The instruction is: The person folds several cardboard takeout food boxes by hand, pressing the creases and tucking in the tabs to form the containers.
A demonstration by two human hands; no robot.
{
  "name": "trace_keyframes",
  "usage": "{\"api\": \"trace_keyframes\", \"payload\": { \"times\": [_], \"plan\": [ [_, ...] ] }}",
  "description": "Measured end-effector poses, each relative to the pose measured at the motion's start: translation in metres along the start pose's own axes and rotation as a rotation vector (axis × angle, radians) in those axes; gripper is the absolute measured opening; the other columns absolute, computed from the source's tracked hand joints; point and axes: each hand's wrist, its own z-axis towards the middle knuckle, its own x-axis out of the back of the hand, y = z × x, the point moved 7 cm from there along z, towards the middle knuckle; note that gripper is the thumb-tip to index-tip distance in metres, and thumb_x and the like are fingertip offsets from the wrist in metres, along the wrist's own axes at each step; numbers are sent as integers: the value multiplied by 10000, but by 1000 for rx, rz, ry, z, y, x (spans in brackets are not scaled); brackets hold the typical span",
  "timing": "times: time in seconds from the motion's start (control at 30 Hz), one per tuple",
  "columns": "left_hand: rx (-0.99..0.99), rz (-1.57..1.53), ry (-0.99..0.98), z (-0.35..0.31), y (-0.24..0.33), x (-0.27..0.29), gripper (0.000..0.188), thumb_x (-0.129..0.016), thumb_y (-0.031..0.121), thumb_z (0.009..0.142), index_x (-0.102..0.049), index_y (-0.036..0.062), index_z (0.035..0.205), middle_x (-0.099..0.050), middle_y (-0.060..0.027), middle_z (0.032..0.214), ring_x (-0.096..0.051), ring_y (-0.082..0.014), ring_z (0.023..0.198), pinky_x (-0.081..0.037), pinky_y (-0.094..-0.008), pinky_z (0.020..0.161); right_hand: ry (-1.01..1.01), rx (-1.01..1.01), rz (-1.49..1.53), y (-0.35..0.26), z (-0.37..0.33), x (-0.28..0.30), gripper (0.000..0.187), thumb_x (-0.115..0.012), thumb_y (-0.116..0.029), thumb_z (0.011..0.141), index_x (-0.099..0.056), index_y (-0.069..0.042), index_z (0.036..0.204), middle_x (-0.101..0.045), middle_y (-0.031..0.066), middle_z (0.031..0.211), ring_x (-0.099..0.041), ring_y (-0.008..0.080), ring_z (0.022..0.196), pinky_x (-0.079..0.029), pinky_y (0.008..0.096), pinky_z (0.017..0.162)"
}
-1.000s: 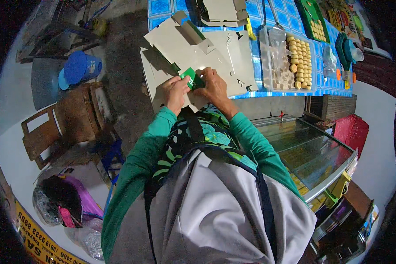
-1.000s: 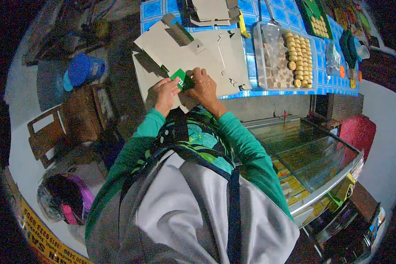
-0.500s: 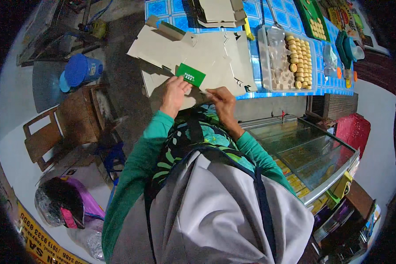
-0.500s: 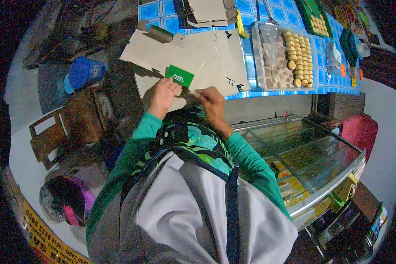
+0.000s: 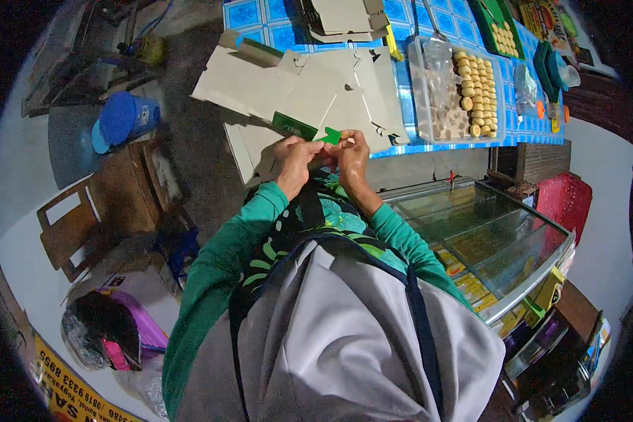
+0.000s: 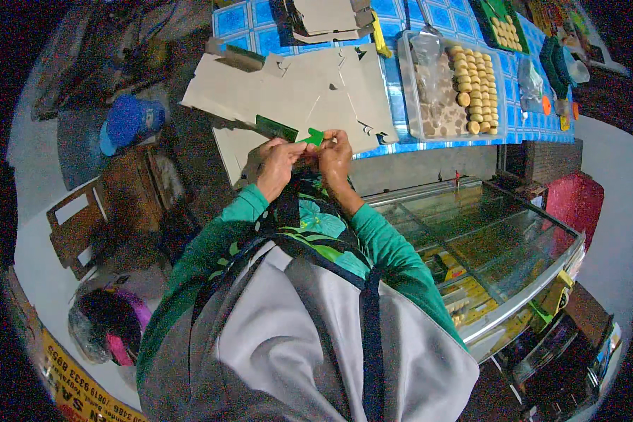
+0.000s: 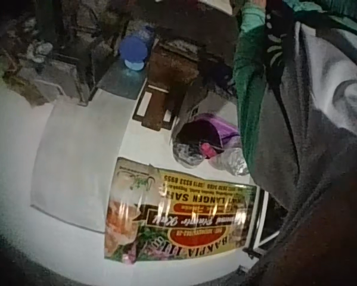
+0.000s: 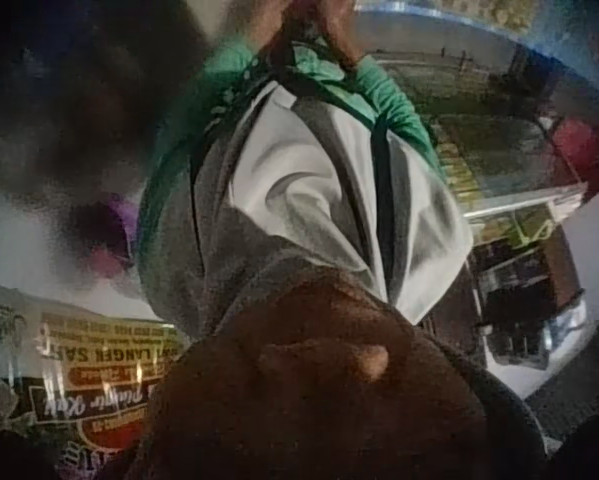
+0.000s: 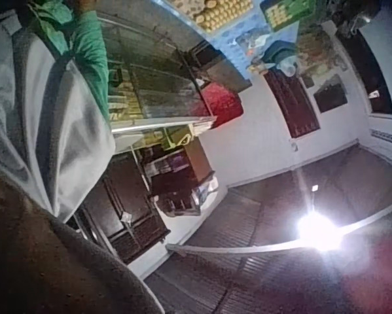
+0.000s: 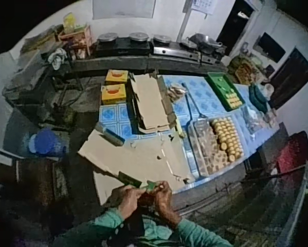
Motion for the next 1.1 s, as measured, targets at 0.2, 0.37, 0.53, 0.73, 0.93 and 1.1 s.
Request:
{"api": "trace_keyframes", "payload": {
  "times": [0.2, 0.37, 0.53, 0.73, 0.93, 1.1],
  "plan": [
    [-2, 102, -44, -13, 21, -4, 198, -681, 67, 746, -507, 64, 653, -630, -123, 710, -634, -241, 665, -507, -370, 645, -34, 39, -140, -25, 9, 14, 378, -696, -27, 771, -476, -40, 1077, -597, 68, 682, -542, 137, 512, -418, 253, 425],
    [63, 142, -83, -23, 33, 11, 284, -706, -44, 651, -441, 58, 654, -625, -176, 718, -654, -302, 609, -541, -395, 618, -56, -43, 14, -58, 38, 35, 420, -738, -48, 715, -560, 63, 1078, -628, 98, 712, -594, 162, 603, -469, 269, 535],
    [83, 317, -11, -15, 24, 24, 205, -636, 64, 772, -454, 67, 676, -639, -187, 759, -676, -304, 667, -582, -387, 609, -208, 47, -391, -40, 71, 47, 203, -714, -30, 675, -666, 33, 862, -644, 56, 711, -590, 118, 625, -476, 272, 569],
    [16, 293, -64, -15, 20, 25, 166, -572, 63, 813, -444, 45, 710, -636, -217, 786, -674, -320, 661, -598, -411, 590, -93, 912, -1178, -51, 33, 15, 138, -640, -96, 666, -642, -38, 791, -599, 116, 705, -596, 305, 671, -487, 391, 596],
    [36, 330, -56, -16, 21, 20, 160, -567, 51, 808, -445, 40, 705, -626, -211, 796, -669, -326, 657, -596, -413, 592, -158, 740, -1332, -53, -5, -14, 277, -628, -105, 613, -550, 5, 855, -494, 182, 892, -486, 357, 870, -456, 438, 689],
    [58, 172, -76, -14, 22, 23, 180, -654, -7, 701, -477, 6, 670, -612, -166, 723, -661, -293, 622, -590, -380, 589, -170, 871, -1303, -52, -19, -18, 417, -633, -89, 587, -534, 76, 958, -464, 207, 949, -445, 377, 897, -427, 449, 762]
  ]
}}
